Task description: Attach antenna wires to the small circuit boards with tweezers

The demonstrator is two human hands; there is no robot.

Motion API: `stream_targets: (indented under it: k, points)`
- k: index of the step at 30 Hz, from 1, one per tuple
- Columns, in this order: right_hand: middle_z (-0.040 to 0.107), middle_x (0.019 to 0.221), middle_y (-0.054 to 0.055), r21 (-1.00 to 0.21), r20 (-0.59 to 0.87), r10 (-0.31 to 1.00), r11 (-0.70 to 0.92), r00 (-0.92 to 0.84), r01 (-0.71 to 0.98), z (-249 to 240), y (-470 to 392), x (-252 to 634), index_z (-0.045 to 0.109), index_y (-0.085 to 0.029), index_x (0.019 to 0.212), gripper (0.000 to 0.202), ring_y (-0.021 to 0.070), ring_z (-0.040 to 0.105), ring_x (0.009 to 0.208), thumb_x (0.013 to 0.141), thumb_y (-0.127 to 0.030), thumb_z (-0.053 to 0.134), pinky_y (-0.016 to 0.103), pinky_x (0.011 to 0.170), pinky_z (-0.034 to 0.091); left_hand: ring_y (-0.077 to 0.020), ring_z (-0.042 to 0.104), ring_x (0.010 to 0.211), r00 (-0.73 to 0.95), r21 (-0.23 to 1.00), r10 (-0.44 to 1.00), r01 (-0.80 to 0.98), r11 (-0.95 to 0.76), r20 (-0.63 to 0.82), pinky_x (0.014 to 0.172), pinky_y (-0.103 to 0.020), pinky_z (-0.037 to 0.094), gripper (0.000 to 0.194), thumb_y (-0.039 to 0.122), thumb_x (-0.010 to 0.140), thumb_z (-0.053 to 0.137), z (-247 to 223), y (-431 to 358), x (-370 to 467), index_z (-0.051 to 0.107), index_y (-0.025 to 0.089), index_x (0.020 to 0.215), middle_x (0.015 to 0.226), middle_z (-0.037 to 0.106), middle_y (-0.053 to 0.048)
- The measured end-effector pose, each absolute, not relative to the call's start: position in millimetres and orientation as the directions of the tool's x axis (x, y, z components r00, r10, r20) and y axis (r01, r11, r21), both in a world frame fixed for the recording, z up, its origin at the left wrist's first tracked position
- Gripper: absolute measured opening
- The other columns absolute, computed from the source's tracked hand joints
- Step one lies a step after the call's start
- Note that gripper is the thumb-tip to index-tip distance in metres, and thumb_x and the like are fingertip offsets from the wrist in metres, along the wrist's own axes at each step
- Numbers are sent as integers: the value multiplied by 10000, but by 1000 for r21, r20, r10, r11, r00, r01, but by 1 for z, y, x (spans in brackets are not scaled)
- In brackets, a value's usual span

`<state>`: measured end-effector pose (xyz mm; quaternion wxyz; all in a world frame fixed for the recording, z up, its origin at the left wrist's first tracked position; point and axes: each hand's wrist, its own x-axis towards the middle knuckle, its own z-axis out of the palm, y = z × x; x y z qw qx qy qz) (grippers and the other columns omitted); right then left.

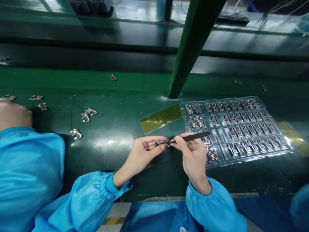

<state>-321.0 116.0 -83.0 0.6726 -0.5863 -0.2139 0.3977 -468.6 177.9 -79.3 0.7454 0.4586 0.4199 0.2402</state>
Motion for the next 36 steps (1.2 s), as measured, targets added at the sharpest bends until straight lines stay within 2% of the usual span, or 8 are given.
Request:
stream_targets:
  k: [6, 18, 22, 26, 30, 34, 36]
  points:
    - [713, 747, -21, -970, -158, 778, -7, 608, -243, -82, 116, -323, 656, -178, 856, 186, 148, 750, 690, 783, -267, 802, 256, 666, 665, -176, 760, 930, 532, 884, 746, 10, 468, -401, 821, -207, 602, 244, 226, 788, 792, -80, 178, -469, 767, 199, 1029, 1027, 792, -41]
    - [698, 774, -17, -977, -151, 768, -18, 623, -214, -80, 116, -323, 651, -183, 856, 205, 151, 740, 667, 775, -295, 802, 284, 654, 665, -141, 758, 900, 535, 888, 749, 4, 460, -391, 797, -159, 584, 224, 217, 788, 794, -78, 179, -467, 772, 206, 1011, 1008, 797, -30]
    - [707, 778, -13, -988, -101, 768, -3, 633, -155, -77, 114, -327, 644, -185, 859, 183, 146, 737, 667, 789, -274, 788, 278, 671, 654, -109, 752, 806, 504, 909, 790, -24, 416, -348, 724, -127, 571, 156, 197, 778, 798, -80, 179, -465, 780, 201, 933, 901, 804, -13]
    - [712, 805, -13, -998, 38, 765, 54, 643, -6, -77, 109, -334, 643, -203, 878, 117, 136, 735, 731, 825, -199, 748, 227, 662, 627, -80, 709, 658, 443, 936, 845, -36, 351, -300, 610, -110, 533, 85, 176, 757, 805, -83, 176, -464, 774, 181, 835, 752, 781, -1]
    - [698, 888, -1, -965, 255, 770, 161, 584, 209, -80, 103, -338, 646, -235, 946, 164, 151, 721, 835, 859, -102, 687, 277, 727, 626, -116, 717, 682, 417, 942, 864, -48, 333, -284, 641, -167, 557, 106, 203, 736, 819, -81, 175, -466, 766, 168, 820, 787, 785, -29]
    - [688, 1002, 31, -803, 558, 736, 363, 382, 473, -81, 98, -338, 632, -267, 1095, 382, 197, 709, 966, 830, 5, 667, 391, 857, 629, -179, 739, 750, 420, 938, 857, -40, 345, -298, 718, -253, 594, 173, 273, 728, 829, -77, 176, -467, 750, 154, 826, 828, 788, -62]
    - [674, 1038, 45, -725, 647, 702, 443, 299, 528, -81, 97, -337, 612, -273, 1166, 459, 217, 705, 1012, 820, 25, 662, 419, 872, 636, -183, 738, 751, 421, 938, 858, -41, 343, -295, 728, -262, 596, 206, 291, 721, 837, -77, 177, -468, 740, 152, 840, 824, 783, -63]
